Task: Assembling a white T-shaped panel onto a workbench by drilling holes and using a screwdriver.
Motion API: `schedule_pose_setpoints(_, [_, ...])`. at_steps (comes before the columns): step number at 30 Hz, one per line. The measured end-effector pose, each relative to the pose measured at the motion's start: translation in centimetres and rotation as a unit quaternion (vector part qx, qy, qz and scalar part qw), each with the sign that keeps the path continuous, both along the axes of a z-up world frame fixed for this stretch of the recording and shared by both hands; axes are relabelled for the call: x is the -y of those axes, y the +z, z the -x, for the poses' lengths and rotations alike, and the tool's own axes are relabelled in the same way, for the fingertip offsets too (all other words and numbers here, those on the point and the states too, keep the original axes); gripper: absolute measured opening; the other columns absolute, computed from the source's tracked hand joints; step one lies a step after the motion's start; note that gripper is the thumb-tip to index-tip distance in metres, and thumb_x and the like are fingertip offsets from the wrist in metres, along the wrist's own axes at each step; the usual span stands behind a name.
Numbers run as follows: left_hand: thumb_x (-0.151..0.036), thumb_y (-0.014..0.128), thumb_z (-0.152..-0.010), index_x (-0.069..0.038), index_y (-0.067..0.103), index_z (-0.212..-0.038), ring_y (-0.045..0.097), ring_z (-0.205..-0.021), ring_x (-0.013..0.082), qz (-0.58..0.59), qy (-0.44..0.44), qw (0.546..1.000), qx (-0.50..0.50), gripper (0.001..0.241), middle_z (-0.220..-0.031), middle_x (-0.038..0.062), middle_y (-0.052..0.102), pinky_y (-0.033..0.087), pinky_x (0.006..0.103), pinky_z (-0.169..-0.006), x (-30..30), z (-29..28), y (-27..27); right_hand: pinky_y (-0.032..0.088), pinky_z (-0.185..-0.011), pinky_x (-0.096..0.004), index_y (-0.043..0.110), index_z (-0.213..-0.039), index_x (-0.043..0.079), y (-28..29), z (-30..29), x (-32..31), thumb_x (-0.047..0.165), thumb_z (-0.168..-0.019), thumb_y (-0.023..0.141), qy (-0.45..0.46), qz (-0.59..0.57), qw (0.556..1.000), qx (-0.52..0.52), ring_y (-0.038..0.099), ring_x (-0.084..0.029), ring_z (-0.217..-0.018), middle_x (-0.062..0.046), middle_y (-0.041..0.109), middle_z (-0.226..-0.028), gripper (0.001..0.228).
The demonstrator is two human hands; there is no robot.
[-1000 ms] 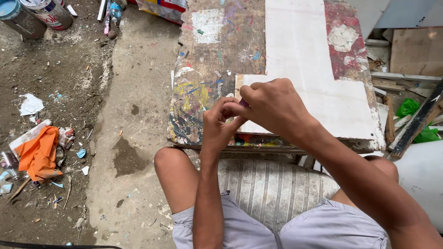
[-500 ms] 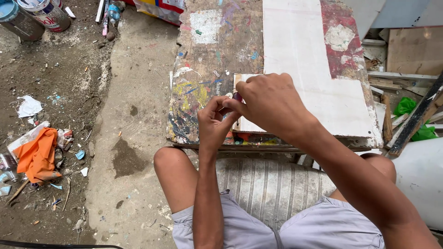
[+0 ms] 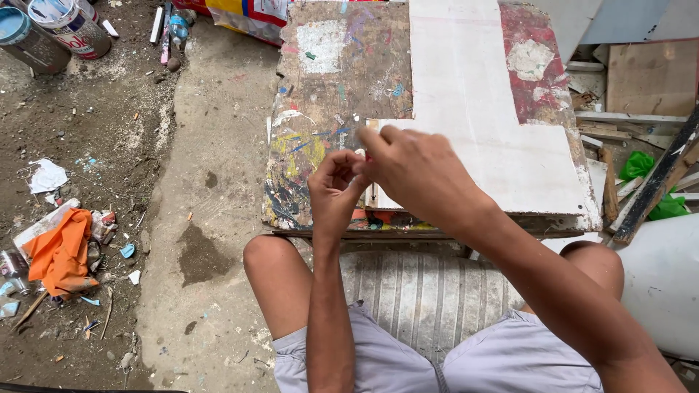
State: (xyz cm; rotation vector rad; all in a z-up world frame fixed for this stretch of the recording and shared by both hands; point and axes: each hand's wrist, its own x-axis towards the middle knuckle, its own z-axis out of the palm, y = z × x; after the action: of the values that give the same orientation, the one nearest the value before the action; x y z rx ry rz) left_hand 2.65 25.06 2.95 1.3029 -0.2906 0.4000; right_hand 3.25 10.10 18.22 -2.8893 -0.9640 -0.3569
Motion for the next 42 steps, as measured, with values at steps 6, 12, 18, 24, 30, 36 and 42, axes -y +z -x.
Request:
schedule_pose_setpoints(6, [-0.012,0.066,-0.103,-0.002,0.071,-0.112,0.071,-0.092,0.0162,-0.003,-0.033,0.999,-0.003,0.014,-0.097,0.014,0.075,0.06,0.0349,-0.086,-0.6,0.2,0.7,0.058,-0.056,-0.034,0.064,-0.113,0.008,-1.1,-0.7,1.0,0.029,-0.11,0.049,0.056,-0.007,0.995,-0.086,0.07,-0.021,-0.062,-0.009,0.068,-0.078,0.026])
schedule_pose_setpoints(12, [-0.015,0.078,-0.094,-0.005,0.075,-0.102,0.07,-0.09,0.0166,-0.028,-0.007,0.999,0.023,0.012,-0.093,0.01,0.074,0.057,0.0318,-0.083,-0.4,0.8,1.5,0.053,-0.048,-0.034,0.069,-0.075,0.017,-1.6,-1.0,0.9,0.05,-0.105,0.061,0.026,-0.027,0.999,0.025,0.063,-0.018,-0.046,-0.002,0.061,-0.053,0.045])
schedule_pose_setpoints(18, [-0.018,0.096,-0.071,-0.004,0.069,-0.098,0.068,-0.091,0.0177,-0.044,-0.023,0.999,0.023,0.041,-0.092,0.007,0.071,0.056,0.0351,-0.09,0.6,0.4,1.5,0.055,-0.047,-0.032,0.064,-0.12,0.01,-2.2,0.1,1.6,0.035,-0.107,0.053,0.018,0.011,1.0,-0.004,0.066,-0.018,-0.051,-0.005,0.068,-0.069,0.03])
schedule_pose_setpoints(24, [-0.008,0.093,-0.076,-0.005,0.073,-0.09,0.071,-0.09,0.0168,-0.053,0.023,0.998,0.025,0.024,-0.087,0.009,0.074,0.056,0.0342,-0.087,0.2,0.4,0.8,0.058,-0.062,-0.045,0.056,-0.134,0.004,0.5,1.6,2.0,0.01,-0.104,0.048,0.082,-0.094,0.976,-0.178,0.073,-0.033,-0.07,-0.018,0.071,-0.092,0.032])
schedule_pose_setpoints(30, [-0.007,0.083,-0.086,-0.005,0.08,-0.102,0.071,-0.099,0.0246,-0.08,-0.039,0.995,0.043,0.016,-0.097,0.014,0.079,0.055,0.0411,-0.091,-1.0,0.9,2.5,0.05,-0.05,-0.03,0.06,-0.097,0.017,-2.4,-0.6,1.7,0.037,-0.104,0.058,0.095,-0.021,0.995,0.032,0.061,-0.017,-0.057,0.0,0.055,-0.072,0.021])
schedule_pose_setpoints(36, [-0.006,0.089,-0.081,-0.005,0.077,-0.1,0.072,-0.096,0.0191,-0.054,0.01,0.998,-0.013,0.023,-0.092,0.012,0.078,0.056,0.0378,-0.093,-0.7,0.6,0.5,0.048,-0.044,-0.028,0.073,-0.08,0.015,-0.9,-0.5,0.8,0.04,-0.105,0.056,0.062,-0.033,0.998,-0.002,0.058,-0.013,-0.041,-0.001,0.064,-0.055,0.039])
schedule_pose_setpoints(42, [-0.007,0.079,-0.09,-0.005,0.075,-0.108,0.072,-0.103,0.0214,-0.052,-0.039,0.997,-0.028,0.019,-0.1,0.014,0.08,0.054,0.0413,-0.098,-1.1,1.2,2.2,0.059,-0.055,-0.032,0.067,-0.117,0.009,0.0,0.0,1.3,0.019,-0.105,0.054,0.098,-0.025,0.992,-0.07,0.073,-0.021,-0.062,-0.009,0.074,-0.083,0.021])
